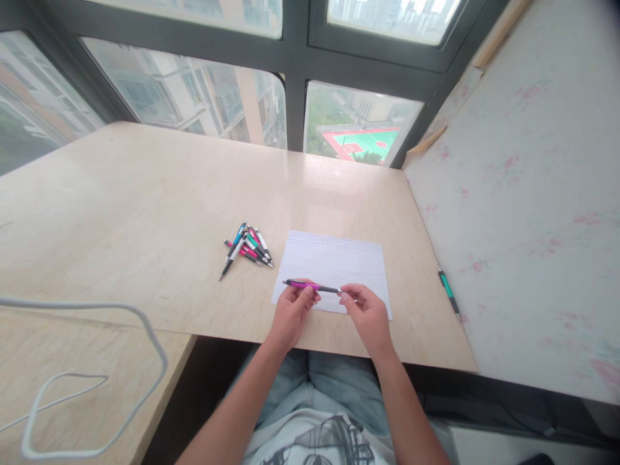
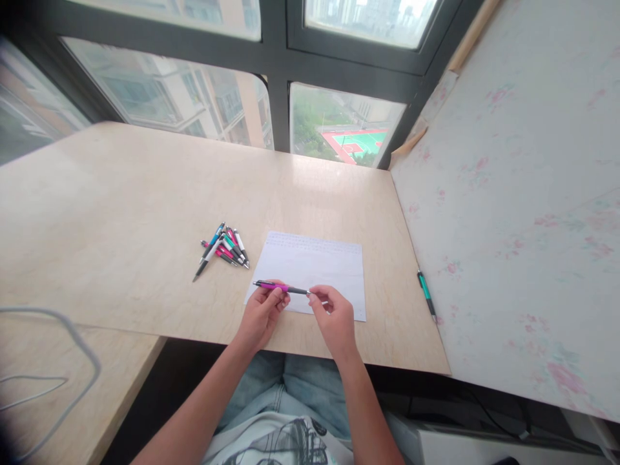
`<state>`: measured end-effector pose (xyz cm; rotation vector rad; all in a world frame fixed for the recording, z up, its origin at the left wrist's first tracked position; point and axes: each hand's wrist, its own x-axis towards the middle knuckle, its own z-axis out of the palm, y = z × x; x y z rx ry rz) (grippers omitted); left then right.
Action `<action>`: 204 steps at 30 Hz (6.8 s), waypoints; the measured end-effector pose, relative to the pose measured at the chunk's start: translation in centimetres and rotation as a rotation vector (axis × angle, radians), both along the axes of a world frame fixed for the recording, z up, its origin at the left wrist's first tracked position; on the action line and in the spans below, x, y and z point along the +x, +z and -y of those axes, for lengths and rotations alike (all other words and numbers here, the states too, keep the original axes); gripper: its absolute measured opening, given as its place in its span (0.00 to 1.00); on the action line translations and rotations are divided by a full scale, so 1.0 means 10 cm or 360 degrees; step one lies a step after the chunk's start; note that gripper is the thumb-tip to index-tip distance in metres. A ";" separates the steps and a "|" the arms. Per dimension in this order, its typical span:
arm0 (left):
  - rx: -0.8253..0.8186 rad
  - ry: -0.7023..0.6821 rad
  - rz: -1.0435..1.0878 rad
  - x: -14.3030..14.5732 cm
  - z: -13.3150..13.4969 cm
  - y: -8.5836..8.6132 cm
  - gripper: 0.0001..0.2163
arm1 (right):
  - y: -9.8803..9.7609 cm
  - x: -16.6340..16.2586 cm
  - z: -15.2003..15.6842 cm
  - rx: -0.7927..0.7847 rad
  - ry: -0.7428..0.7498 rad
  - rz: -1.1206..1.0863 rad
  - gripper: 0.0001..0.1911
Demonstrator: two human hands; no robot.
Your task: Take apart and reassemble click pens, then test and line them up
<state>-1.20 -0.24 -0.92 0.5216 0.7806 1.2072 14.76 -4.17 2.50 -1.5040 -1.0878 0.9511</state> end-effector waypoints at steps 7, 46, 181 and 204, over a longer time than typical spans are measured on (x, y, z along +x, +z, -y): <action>-0.0017 -0.0035 0.0000 -0.01 0.00 0.03 0.10 | -0.02 -0.01 -0.02 0.0027 0.0004 0.0115 0.11; -0.0028 -0.0014 -0.0036 -0.01 0.01 0.01 0.10 | 0.04 0.01 -0.04 -0.0030 0.0236 0.0289 0.15; 0.0470 -0.0438 -0.0901 0.00 0.11 0.15 0.10 | -0.20 0.58 -0.10 0.0256 -0.0617 -0.0411 0.47; 0.1497 -0.0510 -0.2092 -0.14 -0.11 0.06 0.09 | -0.23 0.64 -0.30 0.0256 -0.0635 -0.0441 0.49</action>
